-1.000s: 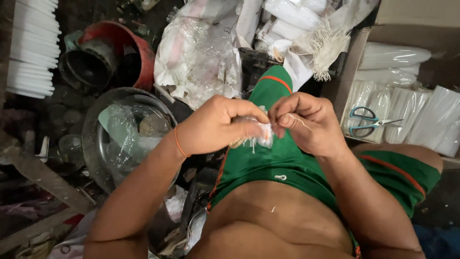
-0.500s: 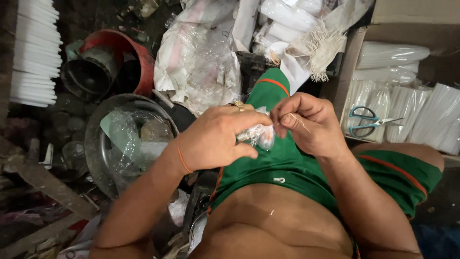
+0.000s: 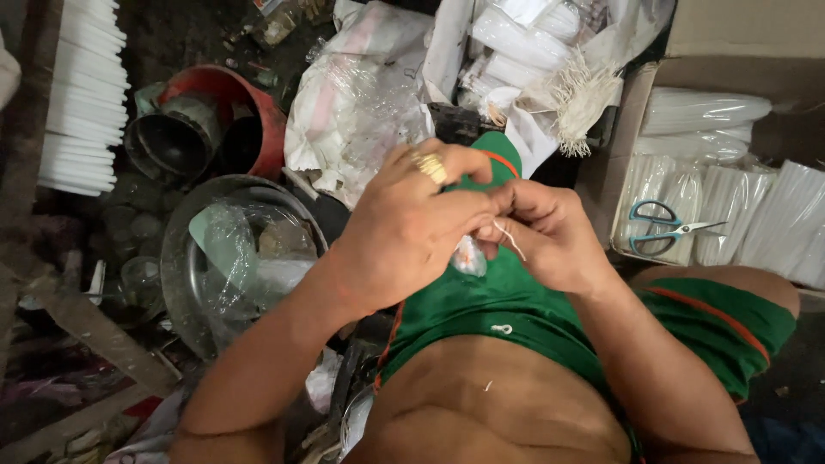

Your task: Packaging bundles of candle wicks into plastic bags and tying them shut.

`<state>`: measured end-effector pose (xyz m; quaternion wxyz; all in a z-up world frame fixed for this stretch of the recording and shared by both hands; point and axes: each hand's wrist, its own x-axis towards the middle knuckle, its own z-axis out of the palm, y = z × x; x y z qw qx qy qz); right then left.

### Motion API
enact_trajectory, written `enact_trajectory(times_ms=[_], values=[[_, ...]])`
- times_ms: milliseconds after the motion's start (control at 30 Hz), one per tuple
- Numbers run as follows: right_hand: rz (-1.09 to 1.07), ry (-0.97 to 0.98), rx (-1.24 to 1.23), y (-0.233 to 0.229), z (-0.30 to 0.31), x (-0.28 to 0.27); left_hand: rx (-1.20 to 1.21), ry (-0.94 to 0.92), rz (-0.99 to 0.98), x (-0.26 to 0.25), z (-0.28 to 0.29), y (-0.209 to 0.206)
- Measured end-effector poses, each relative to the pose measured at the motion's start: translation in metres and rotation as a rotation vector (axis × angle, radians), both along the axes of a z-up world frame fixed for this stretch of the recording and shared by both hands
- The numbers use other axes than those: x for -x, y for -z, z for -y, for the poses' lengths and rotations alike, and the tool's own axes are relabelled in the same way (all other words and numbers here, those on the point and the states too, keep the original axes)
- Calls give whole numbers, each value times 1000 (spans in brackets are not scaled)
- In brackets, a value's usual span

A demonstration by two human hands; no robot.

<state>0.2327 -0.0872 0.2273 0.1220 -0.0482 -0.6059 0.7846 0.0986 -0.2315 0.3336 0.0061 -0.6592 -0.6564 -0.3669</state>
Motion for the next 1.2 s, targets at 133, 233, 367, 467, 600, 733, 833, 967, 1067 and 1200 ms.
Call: enact_trajectory(times_ms=[133,233,367,467,600,733,833,967,1067,1200], values=[[25,30,-24,5,-4,2,96,1,-35,1,2,0],[-18,46,35,4,-8,2,188,41,122,6,13,13],[-70,23,59,1,-8,3,211,-83,330,-3,19,48],[-209,95,70,28,-7,9,-8,-206,361,-18,18,77],[-222,139,-53,14,-7,1,-78,-251,479,-18,11,80],[-402,249,-1007,-15,-13,-10,-70,-225,470,-14,3,75],[-562,274,-1209,-37,-12,-11,-29,-161,369,-16,-2,83],[-181,341,-1043,-45,-3,-22,-72,-110,160,-20,-6,87],[21,388,-796,-42,-2,-22,-324,-158,-21,-27,-13,84],[219,461,-312,-21,0,-23,-416,-218,-105,-36,-13,97]])
